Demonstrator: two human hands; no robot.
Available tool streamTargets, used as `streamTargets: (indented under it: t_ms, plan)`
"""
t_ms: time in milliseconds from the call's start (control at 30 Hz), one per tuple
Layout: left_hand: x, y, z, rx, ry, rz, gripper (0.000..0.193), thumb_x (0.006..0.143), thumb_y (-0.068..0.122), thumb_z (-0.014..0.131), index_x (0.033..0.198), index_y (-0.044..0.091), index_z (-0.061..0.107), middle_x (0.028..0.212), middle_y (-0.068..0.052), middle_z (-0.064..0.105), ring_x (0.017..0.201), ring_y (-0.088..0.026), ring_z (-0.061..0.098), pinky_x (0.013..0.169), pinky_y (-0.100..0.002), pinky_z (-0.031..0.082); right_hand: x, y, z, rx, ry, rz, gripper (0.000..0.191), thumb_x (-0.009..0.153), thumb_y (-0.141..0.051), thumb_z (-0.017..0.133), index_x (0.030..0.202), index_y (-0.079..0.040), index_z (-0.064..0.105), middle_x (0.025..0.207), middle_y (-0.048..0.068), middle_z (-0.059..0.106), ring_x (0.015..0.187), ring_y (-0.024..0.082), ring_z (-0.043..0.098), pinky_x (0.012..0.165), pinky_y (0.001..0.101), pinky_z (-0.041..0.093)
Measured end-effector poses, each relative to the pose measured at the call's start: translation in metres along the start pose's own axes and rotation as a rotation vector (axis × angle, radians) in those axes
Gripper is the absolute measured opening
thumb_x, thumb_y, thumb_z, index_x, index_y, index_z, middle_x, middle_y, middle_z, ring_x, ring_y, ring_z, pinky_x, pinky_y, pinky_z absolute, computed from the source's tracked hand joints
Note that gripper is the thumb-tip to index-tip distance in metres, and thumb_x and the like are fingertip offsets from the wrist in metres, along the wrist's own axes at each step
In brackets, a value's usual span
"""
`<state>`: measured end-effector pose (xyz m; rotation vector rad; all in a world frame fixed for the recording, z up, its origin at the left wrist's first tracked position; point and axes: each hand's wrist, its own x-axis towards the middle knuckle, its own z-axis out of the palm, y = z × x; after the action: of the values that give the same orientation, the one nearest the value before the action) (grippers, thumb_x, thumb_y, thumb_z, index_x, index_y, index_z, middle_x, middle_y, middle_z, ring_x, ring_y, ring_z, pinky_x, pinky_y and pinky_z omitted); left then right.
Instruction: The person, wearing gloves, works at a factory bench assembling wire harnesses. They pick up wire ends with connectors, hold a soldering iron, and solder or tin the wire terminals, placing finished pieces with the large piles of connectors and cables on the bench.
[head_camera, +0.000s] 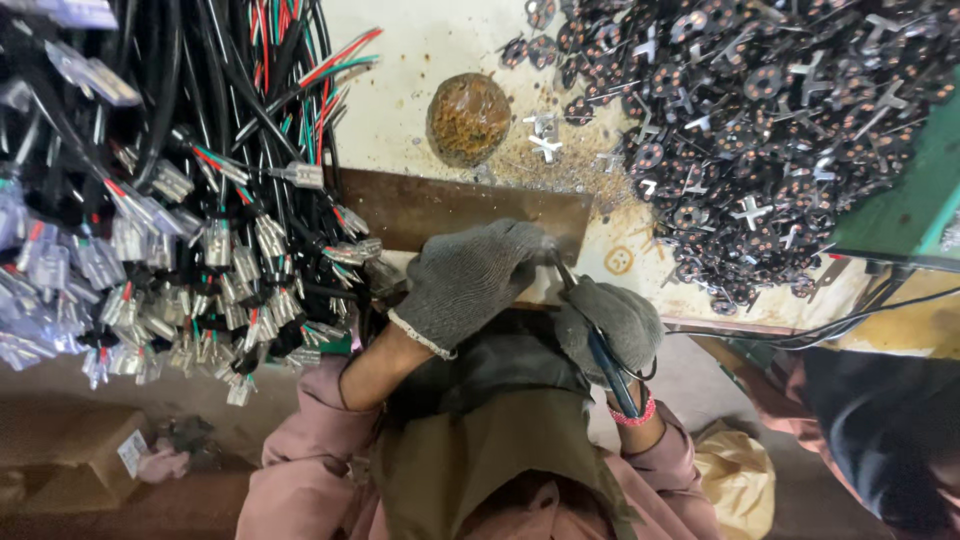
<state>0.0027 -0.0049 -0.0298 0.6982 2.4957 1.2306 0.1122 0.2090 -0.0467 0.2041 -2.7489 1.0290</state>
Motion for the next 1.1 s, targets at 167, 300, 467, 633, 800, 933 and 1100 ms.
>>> streamTargets:
  t_ms: [167,300,467,633,800,933,1100]
  plan:
    - [0.003,0.002,0.0,0.073,-0.054,-0.034,0.017,0.091,0.021,0.07,0.106,0.015,0.066,0.095,-0.009,0.069,0.083,-0.032,0.071,0.068,-0.044,0.055,0.003,0.002,-0.003,0.105,-0.015,-0.052,0.033,0.08,-0.02,0.084,0.107,-0.007,0.071,0.102,0.012,0.075,0.091,0.033,0.074,0.079,0.042,0.057]
    - [0.002,0.001,0.001,0.036,-0.016,-0.017,0.02,0.091,0.019,0.069,0.11,0.013,0.066,0.1,-0.01,0.07,0.086,-0.032,0.071,0.071,-0.044,0.056,0.011,-0.006,-0.005,-0.024,-0.034,-0.013,0.035,0.073,-0.02,0.081,0.105,-0.009,0.072,0.098,0.013,0.074,0.088,0.035,0.072,0.077,0.0449,0.055]
    - [0.002,-0.003,0.002,0.024,-0.076,-0.029,0.028,0.086,0.025,0.071,0.109,0.01,0.067,0.102,-0.014,0.071,0.09,-0.034,0.07,0.073,-0.046,0.056,0.029,-0.015,-0.01,0.095,-0.086,-0.068,0.031,0.079,-0.01,0.084,0.106,-0.007,0.07,0.093,0.012,0.073,0.077,0.031,0.072,0.068,0.0385,0.055]
    - [0.001,-0.003,0.004,0.043,-0.072,-0.037,0.029,0.087,0.028,0.072,0.11,0.01,0.069,0.104,-0.015,0.073,0.092,-0.034,0.071,0.074,-0.046,0.057,0.04,-0.019,-0.012,0.059,-0.084,-0.077,0.034,0.075,-0.008,0.083,0.106,-0.007,0.068,0.095,0.014,0.072,0.079,0.033,0.071,0.069,0.0407,0.055]
    - [-0.004,-0.005,0.009,0.014,-0.171,-0.114,0.025,0.091,0.029,0.072,0.108,0.011,0.07,0.099,-0.014,0.073,0.09,-0.034,0.071,0.073,-0.047,0.056,0.032,-0.014,-0.008,0.117,-0.033,-0.09,0.034,0.078,-0.008,0.084,0.108,-0.006,0.068,0.097,0.013,0.073,0.083,0.032,0.073,0.073,0.039,0.057]
    - [-0.005,-0.007,0.01,0.064,-0.029,-0.005,0.029,0.089,0.027,0.071,0.112,0.01,0.068,0.108,-0.016,0.073,0.097,-0.034,0.071,0.079,-0.045,0.058,0.024,-0.012,-0.006,0.067,-0.021,-0.072,0.038,0.073,-0.013,0.085,0.107,-0.005,0.07,0.098,0.014,0.073,0.086,0.033,0.074,0.075,0.0415,0.057]
    - [-0.001,-0.007,0.008,0.08,-0.098,-0.048,0.032,0.089,0.029,0.071,0.114,0.011,0.068,0.108,-0.015,0.073,0.096,-0.033,0.072,0.076,-0.046,0.057,0.022,-0.006,-0.003,0.076,-0.002,-0.064,0.032,0.076,-0.012,0.087,0.105,-0.007,0.072,0.097,0.012,0.074,0.085,0.03,0.074,0.076,0.0389,0.058]
